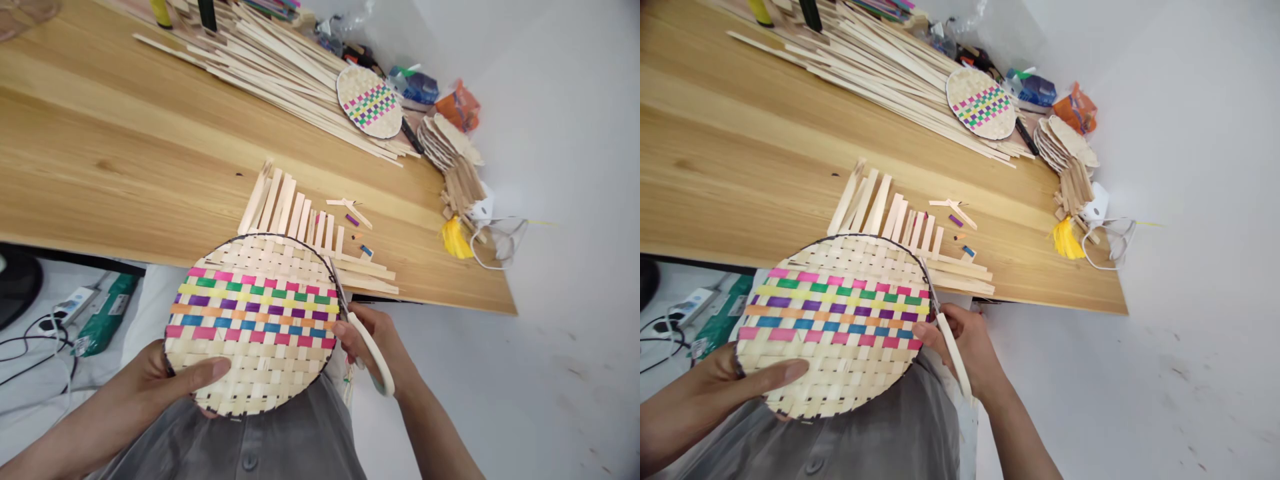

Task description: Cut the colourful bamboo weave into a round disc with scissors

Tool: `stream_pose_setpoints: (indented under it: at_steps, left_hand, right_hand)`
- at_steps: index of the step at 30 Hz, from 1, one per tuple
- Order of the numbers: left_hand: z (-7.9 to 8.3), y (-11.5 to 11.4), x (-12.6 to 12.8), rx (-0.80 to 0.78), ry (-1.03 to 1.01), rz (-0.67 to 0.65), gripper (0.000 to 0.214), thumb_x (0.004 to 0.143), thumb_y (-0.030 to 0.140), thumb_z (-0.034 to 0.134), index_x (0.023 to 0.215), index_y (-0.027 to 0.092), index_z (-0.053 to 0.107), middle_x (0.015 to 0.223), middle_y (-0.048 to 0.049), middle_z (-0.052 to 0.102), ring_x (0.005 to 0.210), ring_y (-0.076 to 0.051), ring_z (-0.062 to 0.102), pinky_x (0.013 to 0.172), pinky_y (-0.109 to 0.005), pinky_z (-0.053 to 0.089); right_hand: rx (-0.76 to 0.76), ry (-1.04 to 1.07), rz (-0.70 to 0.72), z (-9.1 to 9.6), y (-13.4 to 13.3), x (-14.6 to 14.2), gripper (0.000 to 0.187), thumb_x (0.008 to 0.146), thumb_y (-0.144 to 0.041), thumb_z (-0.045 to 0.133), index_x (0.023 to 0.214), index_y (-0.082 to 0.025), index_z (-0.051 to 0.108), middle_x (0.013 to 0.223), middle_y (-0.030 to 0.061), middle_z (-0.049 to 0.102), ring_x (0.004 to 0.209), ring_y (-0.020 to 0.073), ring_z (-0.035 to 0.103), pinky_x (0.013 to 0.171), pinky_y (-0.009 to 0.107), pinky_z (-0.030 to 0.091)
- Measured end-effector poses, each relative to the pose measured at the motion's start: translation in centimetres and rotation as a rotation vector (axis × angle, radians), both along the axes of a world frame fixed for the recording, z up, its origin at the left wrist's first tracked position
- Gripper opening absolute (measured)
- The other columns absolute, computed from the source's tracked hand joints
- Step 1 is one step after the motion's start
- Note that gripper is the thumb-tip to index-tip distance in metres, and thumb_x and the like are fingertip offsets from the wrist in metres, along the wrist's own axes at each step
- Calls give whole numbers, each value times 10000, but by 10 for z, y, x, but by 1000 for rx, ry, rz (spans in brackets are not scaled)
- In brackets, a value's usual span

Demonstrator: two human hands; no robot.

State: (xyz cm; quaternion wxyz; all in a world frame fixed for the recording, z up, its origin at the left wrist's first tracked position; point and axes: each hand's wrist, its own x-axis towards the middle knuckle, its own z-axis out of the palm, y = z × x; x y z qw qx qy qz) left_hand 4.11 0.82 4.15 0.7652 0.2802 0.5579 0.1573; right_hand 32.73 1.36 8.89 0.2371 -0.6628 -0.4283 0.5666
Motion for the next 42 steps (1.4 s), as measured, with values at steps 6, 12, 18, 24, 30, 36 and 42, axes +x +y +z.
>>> stream_pose_setpoints:
  at_steps: [6, 12, 18, 24, 30, 36, 42]
  left_hand:
    - [-4, 1, -3, -69, -67, 5, 295, 683, 485, 823, 893, 278, 821, 884, -37, 822, 893, -325, 747, 784, -397, 619]
    - [-7, 2, -3, -89, -77, 15, 349, 634, 489, 856, 934, 314, 821, 910, -25, 825, 998, -341, 734, 813, -390, 621]
    - [-8, 3, -6, -107, -59, 32, 371, 597, 504, 875, 917, 323, 826, 933, -17, 825, 1035, -340, 725, 822, -368, 619]
    - [-13, 1, -14, -71, -147, -55, 393, 703, 461, 826, 1077, 349, 785, 959, 1, 822, 885, -286, 762, 840, -381, 614]
    - [-14, 0, -17, -60, -158, -91, 373, 723, 459, 814, 1077, 350, 784, 963, 10, 820, 856, -267, 755, 827, -371, 613]
    - [-10, 5, -14, -49, -155, -65, 304, 705, 465, 826, 974, 325, 811, 854, 17, 817, 746, -227, 740, 837, -362, 604]
    - [-12, 5, -17, -69, -159, -86, 396, 724, 452, 815, 1106, 357, 769, 928, 17, 817, 828, -243, 741, 812, -345, 608]
  right_hand:
    - [-37, -48, -41, -5, -4, -1, 514, 734, -678, 670, 654, -189, 538, 467, -55, 431, 380, 70, 343, 347, 208, 275]
    - [-56, -113, -59, -4, 0, -1, 529, 718, -667, 695, 580, -209, 468, 414, -74, 368, 320, 63, 321, 309, 201, 223]
    - [-95, -43, 7, 0, 0, 4, 499, 701, -653, 727, 660, -202, 518, 473, -70, 424, 375, 78, 374, 345, 211, 338]
    - [-37, 67, 104, 4, -1, 7, 534, 752, -688, 679, 854, -167, 620, 673, 4, 583, 577, 126, 502, 515, 241, 434]
    - [16, 47, 193, 4, 2, 9, 504, 826, -634, 644, 995, -159, 649, 848, 53, 665, 688, 150, 541, 567, 241, 419]
    - [-36, -3, 114, -1, 4, 7, 509, 755, -665, 687, 811, -167, 603, 638, -17, 537, 528, 104, 450, 456, 224, 367]
    - [-54, 20, 27, -6, 0, 4, 501, 739, -669, 687, 705, -190, 547, 489, -71, 399, 416, 78, 345, 378, 217, 311]
